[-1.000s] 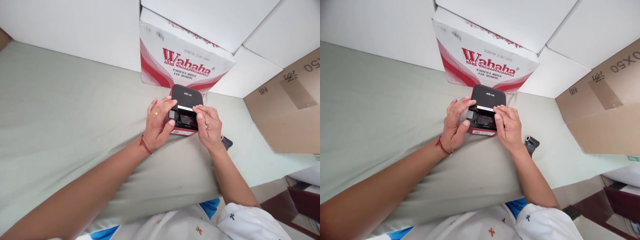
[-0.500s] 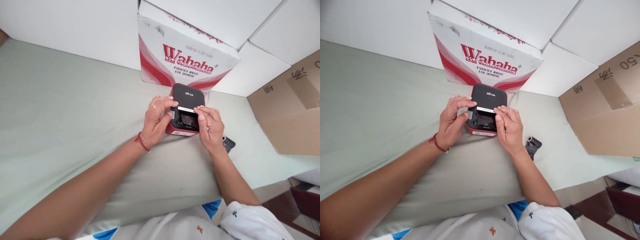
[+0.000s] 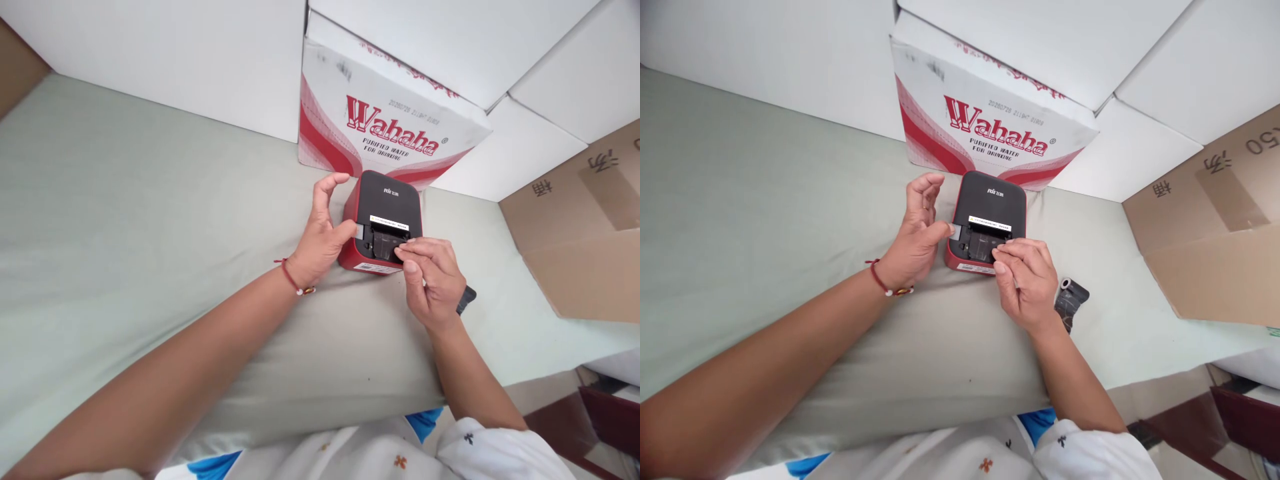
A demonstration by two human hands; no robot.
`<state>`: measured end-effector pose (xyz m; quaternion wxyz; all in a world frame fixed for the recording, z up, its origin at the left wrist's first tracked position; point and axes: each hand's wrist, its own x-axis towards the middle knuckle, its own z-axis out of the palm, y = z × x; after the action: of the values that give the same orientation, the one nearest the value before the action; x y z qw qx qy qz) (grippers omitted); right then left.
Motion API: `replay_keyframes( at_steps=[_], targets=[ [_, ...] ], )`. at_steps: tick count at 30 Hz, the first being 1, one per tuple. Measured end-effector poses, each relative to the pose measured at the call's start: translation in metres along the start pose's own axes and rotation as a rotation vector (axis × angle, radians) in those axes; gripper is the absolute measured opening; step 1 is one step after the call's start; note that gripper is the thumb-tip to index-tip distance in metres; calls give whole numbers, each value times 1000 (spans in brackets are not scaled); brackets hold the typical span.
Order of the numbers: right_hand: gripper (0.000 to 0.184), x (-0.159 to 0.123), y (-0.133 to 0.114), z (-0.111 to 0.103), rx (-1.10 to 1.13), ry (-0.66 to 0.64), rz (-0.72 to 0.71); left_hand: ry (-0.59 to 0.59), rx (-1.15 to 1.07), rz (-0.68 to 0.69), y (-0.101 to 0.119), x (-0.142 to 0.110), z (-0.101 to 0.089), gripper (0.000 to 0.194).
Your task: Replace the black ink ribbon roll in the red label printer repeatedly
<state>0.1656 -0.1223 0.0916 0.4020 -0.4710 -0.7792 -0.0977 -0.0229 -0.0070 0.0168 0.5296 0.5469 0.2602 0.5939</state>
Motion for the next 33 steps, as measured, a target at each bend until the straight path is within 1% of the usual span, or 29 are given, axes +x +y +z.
replay_keyframes(
  at_steps=[4, 7, 9, 10, 13, 15, 16, 18, 20, 22, 24, 26, 28, 30, 33],
  targets=[
    [25, 1, 0, 0, 5, -2, 7, -3, -74, -61, 0, 1, 4, 62],
    [22, 5, -1, -3, 25, -19, 6, -1, -115, -101, 0, 1, 5, 59],
    [22, 12, -1, -10, 57, -65, 32, -6, -145, -140, 0, 0, 5, 59],
    [25, 19, 0, -14, 86, -103, 69, -12, -161, -168, -1, -1, 5, 58],
    [36, 46, 6, -26, 141, -260, 267, -40, -196, -255, -3, -4, 4, 55],
    [37, 70, 14, -28, 68, -408, 364, -51, -203, -274, -4, -5, 4, 53],
    [34, 82, 19, -26, -2, -497, 373, -51, -201, -274, -4, -5, 4, 53],
    [26, 103, 28, -14, -172, -685, 332, -47, -196, -272, -4, -5, 4, 54],
    [27, 120, 33, 3, -340, -850, 282, -46, -195, -278, -3, -5, 4, 55],
    [31, 129, 33, 21, -480, -957, 257, -47, -199, -291, -2, -4, 4, 55],
    [35, 134, 30, 35, -564, -999, 266, -50, -199, -298, -1, -4, 4, 55],
    [38, 135, 25, 41, -605, -992, 302, -52, -194, -296, -1, -3, 4, 55],
    [38, 134, 20, 42, -619, -975, 345, -47, -189, -293, -1, -3, 4, 55],
    [33, 133, 18, 40, -609, -973, 356, -40, -189, -297, -1, -2, 4, 55],
    [26, 133, 20, 39, -589, -1016, 357, -47, -198, -302, -2, -2, 4, 54]
  ],
)
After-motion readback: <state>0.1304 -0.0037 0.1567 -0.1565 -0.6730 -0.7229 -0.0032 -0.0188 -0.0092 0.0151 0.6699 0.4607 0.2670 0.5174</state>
